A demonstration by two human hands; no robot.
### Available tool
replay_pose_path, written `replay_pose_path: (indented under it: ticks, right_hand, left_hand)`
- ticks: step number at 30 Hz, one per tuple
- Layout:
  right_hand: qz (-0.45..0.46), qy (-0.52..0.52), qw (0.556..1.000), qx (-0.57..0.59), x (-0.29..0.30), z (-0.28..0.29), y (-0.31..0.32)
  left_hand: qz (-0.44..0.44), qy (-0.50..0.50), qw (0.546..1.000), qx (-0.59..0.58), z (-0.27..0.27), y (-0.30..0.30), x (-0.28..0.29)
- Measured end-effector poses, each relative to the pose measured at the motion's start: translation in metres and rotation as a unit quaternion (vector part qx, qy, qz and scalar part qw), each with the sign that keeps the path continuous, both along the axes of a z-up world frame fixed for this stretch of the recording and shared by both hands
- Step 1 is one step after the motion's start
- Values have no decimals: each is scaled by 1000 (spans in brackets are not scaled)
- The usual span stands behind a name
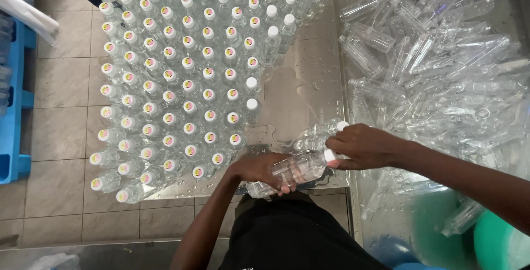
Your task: Manually capping plastic water bottles on a production line table.
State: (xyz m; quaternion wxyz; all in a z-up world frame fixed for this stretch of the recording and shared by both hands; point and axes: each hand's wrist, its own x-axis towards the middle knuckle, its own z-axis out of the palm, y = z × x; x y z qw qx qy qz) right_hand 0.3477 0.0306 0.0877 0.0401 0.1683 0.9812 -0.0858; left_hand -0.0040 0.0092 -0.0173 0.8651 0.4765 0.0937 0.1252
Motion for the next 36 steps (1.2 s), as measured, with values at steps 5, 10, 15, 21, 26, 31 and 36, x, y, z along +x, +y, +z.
replay_pose_path:
  ticks: [5, 10, 15, 21, 26, 31, 36]
  right_hand:
    - [-320, 33, 860, -396, -6, -13, -18]
    - [-219, 29, 971, -94, -16, 19, -15]
    - [126, 212, 940, 235, -50, 73, -1]
    - [198, 335, 917, 89, -70, 50, 0]
    - [-252, 275, 881, -291, -48, -22, 14]
    - [-539, 92, 697, -465, -63, -25, 54]
    - [-570, -43, 548, -610, -52, -27, 80]
  left_hand:
    - [10, 311, 932, 184, 69, -1, -1]
    - [13, -52, 993, -104, -12, -29, 11]
    - [-212, -226, 928, -208, -16, -35, 38]
    - [-327, -309, 841, -301, -48, -59, 55]
    - [-40, -182, 930, -318, 27, -33, 2]
    - [148, 286, 943, 83, 120, -14, 6]
    - [147, 536, 681, 477, 72, -20, 64]
